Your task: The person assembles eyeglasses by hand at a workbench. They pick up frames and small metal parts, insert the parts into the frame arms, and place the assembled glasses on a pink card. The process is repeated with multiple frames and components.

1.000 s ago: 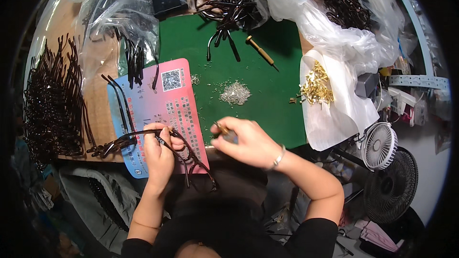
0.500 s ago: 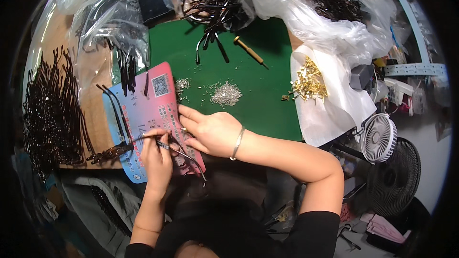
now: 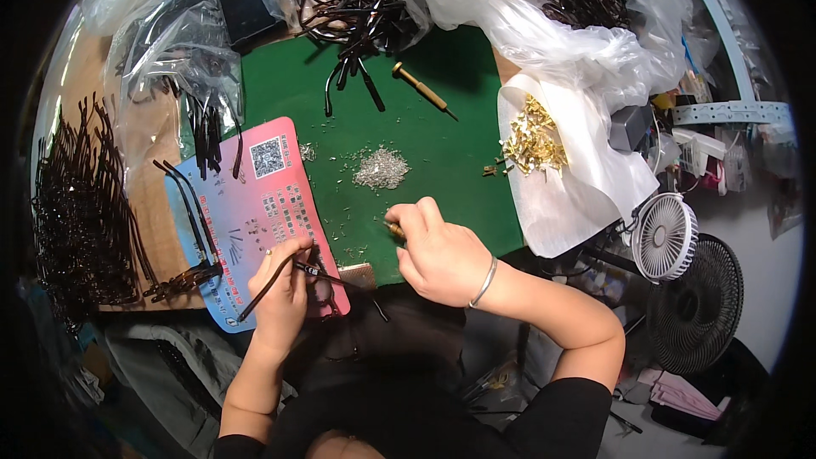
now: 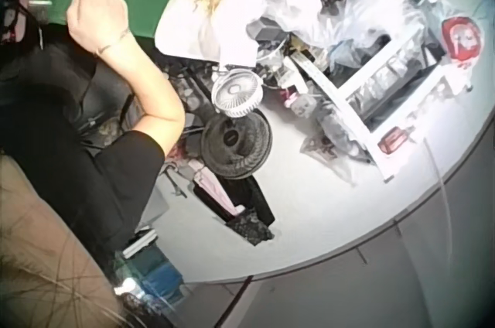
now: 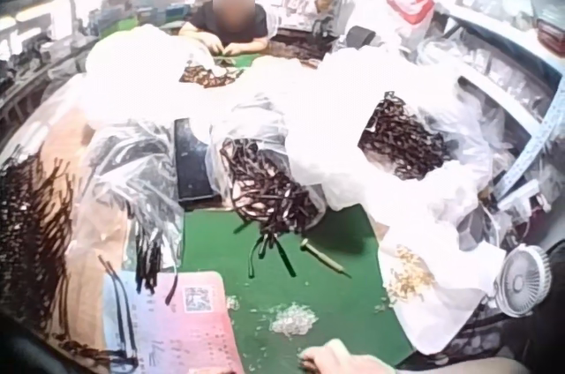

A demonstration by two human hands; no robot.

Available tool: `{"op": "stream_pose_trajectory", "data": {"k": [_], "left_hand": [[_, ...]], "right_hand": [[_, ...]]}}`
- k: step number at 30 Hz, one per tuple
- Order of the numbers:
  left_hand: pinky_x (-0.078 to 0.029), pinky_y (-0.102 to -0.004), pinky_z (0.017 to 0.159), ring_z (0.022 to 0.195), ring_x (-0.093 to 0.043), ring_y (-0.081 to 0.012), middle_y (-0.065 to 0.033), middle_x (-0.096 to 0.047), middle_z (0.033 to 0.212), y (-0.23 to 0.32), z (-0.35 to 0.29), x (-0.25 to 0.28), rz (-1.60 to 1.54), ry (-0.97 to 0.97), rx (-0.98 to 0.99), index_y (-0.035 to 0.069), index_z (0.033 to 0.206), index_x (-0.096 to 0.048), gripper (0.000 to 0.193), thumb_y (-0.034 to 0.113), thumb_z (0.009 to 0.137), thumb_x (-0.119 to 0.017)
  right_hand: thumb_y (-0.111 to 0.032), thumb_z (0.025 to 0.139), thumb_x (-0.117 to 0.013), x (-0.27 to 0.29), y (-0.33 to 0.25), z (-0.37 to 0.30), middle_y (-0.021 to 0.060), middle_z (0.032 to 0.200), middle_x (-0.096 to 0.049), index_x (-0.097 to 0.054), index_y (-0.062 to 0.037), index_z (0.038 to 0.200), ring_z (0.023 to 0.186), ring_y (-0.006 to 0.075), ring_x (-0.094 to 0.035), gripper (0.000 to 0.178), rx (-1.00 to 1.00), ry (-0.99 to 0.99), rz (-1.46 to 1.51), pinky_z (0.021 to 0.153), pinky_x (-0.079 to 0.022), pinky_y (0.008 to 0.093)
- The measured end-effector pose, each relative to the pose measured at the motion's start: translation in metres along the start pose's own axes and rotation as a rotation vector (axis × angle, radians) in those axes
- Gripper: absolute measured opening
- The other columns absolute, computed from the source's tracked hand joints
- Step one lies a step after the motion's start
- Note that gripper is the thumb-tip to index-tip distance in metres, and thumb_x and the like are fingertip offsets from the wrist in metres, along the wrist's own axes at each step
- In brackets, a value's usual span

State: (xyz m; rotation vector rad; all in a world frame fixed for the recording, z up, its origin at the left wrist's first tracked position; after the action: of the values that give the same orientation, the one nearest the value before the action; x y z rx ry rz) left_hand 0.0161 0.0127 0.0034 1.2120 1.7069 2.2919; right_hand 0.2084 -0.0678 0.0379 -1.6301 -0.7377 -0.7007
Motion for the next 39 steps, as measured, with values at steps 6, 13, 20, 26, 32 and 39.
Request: {"op": "stream_pose_trajectory", "data": {"k": [6,13,20,26,32,39], "left_hand": [[-0.051,-0.0287,0.066,0.071,-0.062,-0.0204,-0.0128,-0.062,0.083,0.002,-0.004,-0.003,-0.009,0.034,0.079,-0.002,0.099,-0.059,0.034,-0.018,0.073,-0.046],[-0.050,-0.0270,0.065,0.069,-0.061,-0.0178,-0.0121,-0.060,0.083,-0.003,-0.005,-0.004,-0.036,0.067,0.049,-0.002,0.099,-0.059,0.035,-0.020,0.072,-0.044],[-0.050,-0.0292,0.061,0.070,-0.062,-0.0220,-0.0121,-0.060,0.082,-0.003,-0.002,-0.004,-0.034,0.028,0.039,0.001,0.099,-0.058,0.033,-0.016,0.072,-0.051],[-0.051,-0.0314,0.061,0.069,-0.063,-0.0264,-0.0119,-0.061,0.082,0.001,0.003,-0.003,0.003,-0.035,-0.012,0.003,0.097,-0.059,0.027,-0.009,0.073,-0.058],[-0.049,-0.0251,0.055,0.064,-0.061,-0.0152,-0.0093,-0.062,0.080,-0.007,0.008,0.001,-0.049,-0.086,-0.035,-0.002,0.096,-0.060,0.030,-0.017,0.073,-0.048],[-0.050,-0.0233,0.054,0.067,-0.060,-0.0121,-0.0078,-0.063,0.081,-0.003,0.009,-0.005,-0.054,-0.066,0.038,-0.001,0.093,-0.060,0.019,-0.012,0.079,-0.054]], "right_hand": [[-0.012,0.076,-0.063,-0.014,-0.015,0.006,0.0098,0.089,-0.047,-0.053,-0.0135,0.120,0.066,0.0218,-0.058,0.045,0.049,0.002,-0.232,0.050,-0.048,0.0312],[-0.011,0.071,-0.063,-0.027,-0.011,0.008,0.0077,0.084,-0.049,-0.058,-0.0132,0.114,0.056,0.0179,-0.054,0.043,0.138,0.134,-0.376,0.044,-0.045,0.0290],[-0.012,0.067,-0.062,-0.031,-0.010,0.008,0.0071,0.083,-0.048,-0.057,-0.0140,0.115,0.048,0.0165,-0.047,0.048,0.111,0.209,-0.404,0.039,-0.043,0.0275],[-0.011,0.070,-0.062,-0.026,-0.015,0.014,0.0068,0.082,-0.048,-0.058,-0.0176,0.117,0.053,0.0173,-0.052,0.048,0.127,0.128,-0.446,0.044,-0.045,0.0285],[-0.018,0.082,-0.056,-0.020,-0.013,0.016,0.0114,0.084,-0.048,-0.053,-0.0171,0.118,0.056,0.0262,-0.058,0.036,0.163,-0.137,0.021,0.049,-0.050,0.0352],[-0.019,0.081,-0.056,-0.033,-0.015,0.018,0.0148,0.082,-0.049,-0.055,-0.0158,0.112,0.049,0.0279,-0.057,0.031,0.218,-0.165,0.118,0.047,-0.051,0.0364]]}}
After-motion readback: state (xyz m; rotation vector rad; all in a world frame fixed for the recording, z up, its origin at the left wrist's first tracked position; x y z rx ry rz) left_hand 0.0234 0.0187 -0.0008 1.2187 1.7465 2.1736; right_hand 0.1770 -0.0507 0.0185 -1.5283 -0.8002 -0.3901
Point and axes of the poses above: each hand's wrist, its own z-axis towards the middle knuckle, its own x-axis out of the back of the hand, y = z × x, the point moved 3 cm from there along z, towards the middle knuckle
